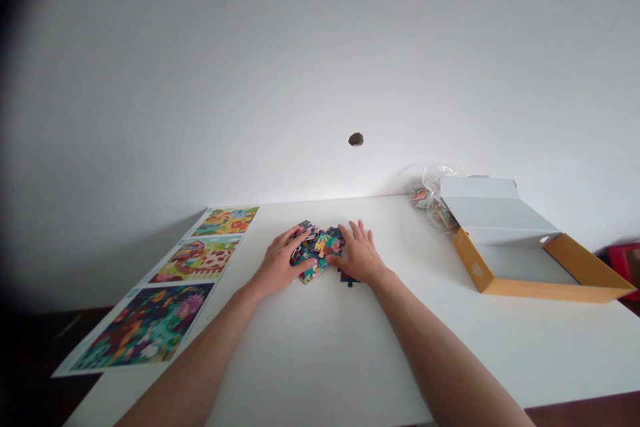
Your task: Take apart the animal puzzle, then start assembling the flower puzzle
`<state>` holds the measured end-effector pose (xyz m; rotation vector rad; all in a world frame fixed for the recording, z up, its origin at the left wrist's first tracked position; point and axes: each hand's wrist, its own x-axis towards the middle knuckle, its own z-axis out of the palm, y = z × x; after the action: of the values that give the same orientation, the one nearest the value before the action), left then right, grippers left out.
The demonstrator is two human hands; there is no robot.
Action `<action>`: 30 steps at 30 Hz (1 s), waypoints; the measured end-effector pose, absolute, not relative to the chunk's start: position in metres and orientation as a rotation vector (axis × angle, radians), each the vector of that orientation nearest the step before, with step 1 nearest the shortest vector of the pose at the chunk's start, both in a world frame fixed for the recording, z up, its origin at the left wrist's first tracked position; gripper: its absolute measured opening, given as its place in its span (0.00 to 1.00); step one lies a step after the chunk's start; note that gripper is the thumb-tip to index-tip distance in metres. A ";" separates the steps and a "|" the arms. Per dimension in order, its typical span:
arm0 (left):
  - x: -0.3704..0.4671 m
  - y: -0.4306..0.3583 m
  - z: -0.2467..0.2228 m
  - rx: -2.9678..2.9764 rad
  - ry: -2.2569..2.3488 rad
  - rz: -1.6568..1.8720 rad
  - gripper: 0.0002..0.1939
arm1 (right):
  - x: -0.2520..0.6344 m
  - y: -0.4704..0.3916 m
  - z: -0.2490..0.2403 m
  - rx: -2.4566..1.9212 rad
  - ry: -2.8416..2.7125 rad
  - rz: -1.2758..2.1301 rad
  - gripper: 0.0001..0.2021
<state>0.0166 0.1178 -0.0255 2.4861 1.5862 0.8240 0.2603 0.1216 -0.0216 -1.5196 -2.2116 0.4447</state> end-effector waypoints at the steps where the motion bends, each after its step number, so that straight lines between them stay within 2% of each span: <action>1: 0.016 0.118 -0.026 2.474 1.610 0.837 0.34 | 0.260 0.122 -0.022 -1.579 -2.200 0.424 0.42; 4: 0.017 0.119 -0.024 2.449 1.661 0.886 0.30 | 0.257 0.119 -0.021 -1.619 -2.208 0.409 0.41; 10: 0.020 0.121 -0.017 2.300 1.510 1.132 0.18 | 0.250 0.111 -0.016 -1.336 -2.340 0.467 0.52; 14: 0.018 0.120 -0.013 2.341 1.531 1.041 0.18 | 0.252 0.115 -0.019 -1.241 -2.287 0.427 0.43; 18: 0.016 0.114 -0.010 2.484 1.444 0.719 0.29 | 0.254 0.119 -0.020 -1.171 -2.228 0.373 0.32; 20: 0.016 0.113 -0.010 2.513 1.434 0.682 0.30 | 0.255 0.120 -0.019 -1.174 -2.188 0.346 0.27; 23: 0.017 0.114 -0.012 2.506 1.467 0.780 0.26 | 0.255 0.120 -0.016 -1.217 -2.141 0.306 0.23; 30: 0.016 0.121 -0.016 2.398 1.665 0.909 0.15 | 0.257 0.119 -0.012 -1.263 -2.052 0.285 0.21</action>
<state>0.0164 0.1208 -0.0157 2.3976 1.6649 0.9090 0.2571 0.1187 -0.0123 -1.2630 -2.0517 0.2848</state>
